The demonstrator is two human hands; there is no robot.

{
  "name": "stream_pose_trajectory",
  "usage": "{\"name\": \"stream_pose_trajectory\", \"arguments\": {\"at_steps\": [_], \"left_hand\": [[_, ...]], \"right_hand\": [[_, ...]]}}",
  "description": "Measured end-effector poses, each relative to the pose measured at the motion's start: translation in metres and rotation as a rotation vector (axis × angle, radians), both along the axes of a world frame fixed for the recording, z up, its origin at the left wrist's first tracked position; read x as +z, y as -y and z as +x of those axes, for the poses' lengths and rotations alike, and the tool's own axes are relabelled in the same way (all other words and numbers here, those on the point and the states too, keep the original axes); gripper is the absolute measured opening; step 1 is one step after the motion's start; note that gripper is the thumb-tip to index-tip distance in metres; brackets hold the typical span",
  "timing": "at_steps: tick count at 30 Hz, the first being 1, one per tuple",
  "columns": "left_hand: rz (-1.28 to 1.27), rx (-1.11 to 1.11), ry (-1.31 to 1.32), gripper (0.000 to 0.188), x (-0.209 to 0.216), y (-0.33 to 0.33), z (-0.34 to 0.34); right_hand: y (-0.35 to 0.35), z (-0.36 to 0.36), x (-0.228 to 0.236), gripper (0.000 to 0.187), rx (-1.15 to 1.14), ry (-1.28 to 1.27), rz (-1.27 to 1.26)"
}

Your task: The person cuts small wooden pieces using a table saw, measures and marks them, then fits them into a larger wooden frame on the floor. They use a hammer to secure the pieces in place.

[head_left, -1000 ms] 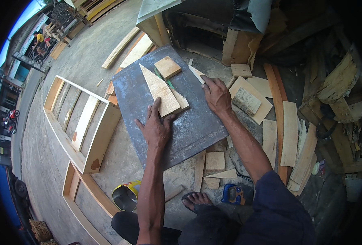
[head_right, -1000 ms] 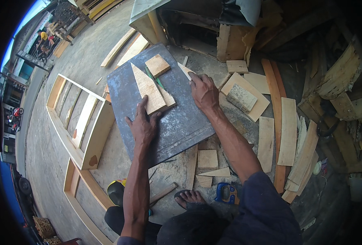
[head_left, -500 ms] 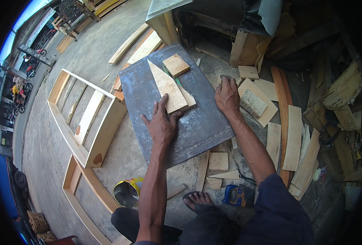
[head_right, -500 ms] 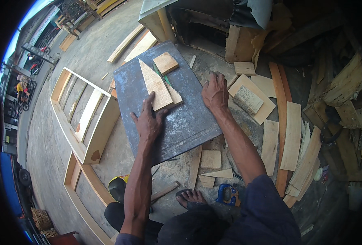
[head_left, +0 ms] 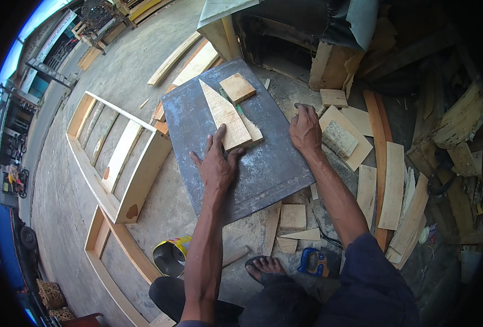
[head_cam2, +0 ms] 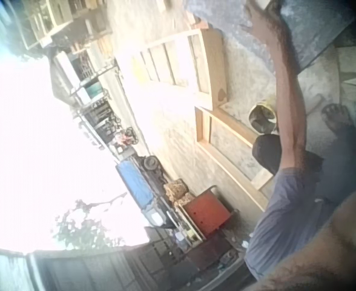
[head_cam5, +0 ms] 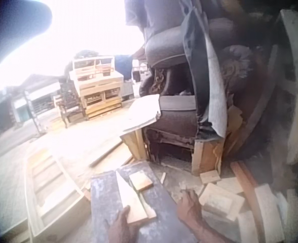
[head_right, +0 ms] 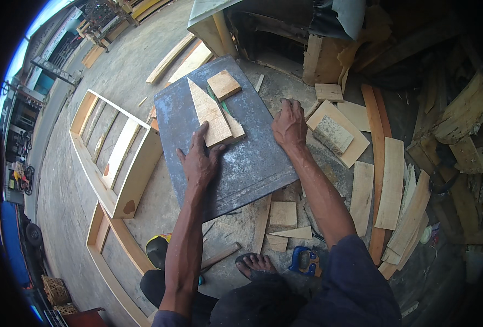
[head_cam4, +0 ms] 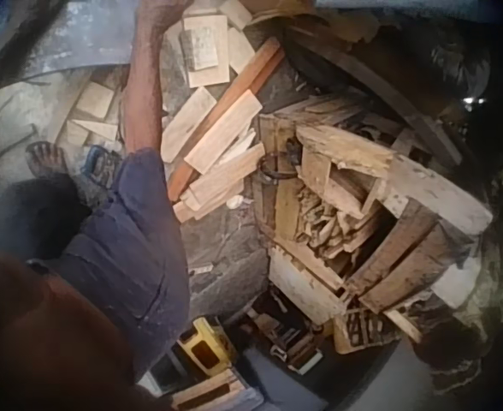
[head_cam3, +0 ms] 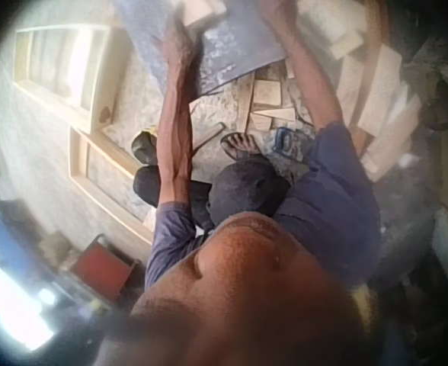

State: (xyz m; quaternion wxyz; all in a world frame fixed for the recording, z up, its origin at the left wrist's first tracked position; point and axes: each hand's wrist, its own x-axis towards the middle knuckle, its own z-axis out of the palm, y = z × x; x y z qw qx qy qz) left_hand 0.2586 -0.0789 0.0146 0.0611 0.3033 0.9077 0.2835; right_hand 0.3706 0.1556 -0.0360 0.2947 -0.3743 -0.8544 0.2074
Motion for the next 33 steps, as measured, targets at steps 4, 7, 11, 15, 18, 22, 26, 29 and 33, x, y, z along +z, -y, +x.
{"name": "stream_pose_trajectory", "arguments": {"at_steps": [4,7,11,15,18,22,26,29,33], "left_hand": [[-0.008,0.000,-0.005,0.077,-0.0028,-0.0002,-0.0017],[-0.011,-0.005,-0.024,0.077,-0.0052,-0.0001,-0.0040],[-0.001,-0.018,-0.021,0.076,-0.0073,-0.0002,-0.0064],[-0.014,-0.015,-0.028,0.076,-0.0071,-0.0007,-0.0073],[-0.004,-0.002,0.011,0.076,-0.0057,-0.0013,-0.0078],[-0.005,-0.004,0.029,0.076,-0.0036,-0.0020,-0.0080],[-0.020,0.006,0.031,0.076,-0.0029,-0.0032,-0.0083],[-0.019,0.005,0.019,0.076,-0.0036,-0.0040,-0.0089],[-0.020,0.005,-0.014,0.077,-0.0054,-0.0037,-0.0099]], "right_hand": [[-0.0026,0.0004,-0.0035,0.040,0.029,-0.005,0.025],[-0.0026,0.0004,-0.0042,0.041,0.032,-0.014,0.047],[-0.0002,0.0014,-0.0026,0.039,0.008,-0.001,0.007],[0.0012,0.0026,-0.0010,0.039,0.008,-0.004,-0.007],[-0.0001,0.0022,-0.0013,0.044,0.010,0.029,0.007],[-0.0018,0.0018,-0.0033,0.047,0.012,0.043,-0.020],[-0.0025,0.0025,-0.0044,0.051,0.019,0.056,-0.035],[-0.0033,0.0024,-0.0042,0.052,0.018,0.056,-0.044],[-0.0038,0.0023,-0.0040,0.051,0.020,0.057,-0.058]]}}
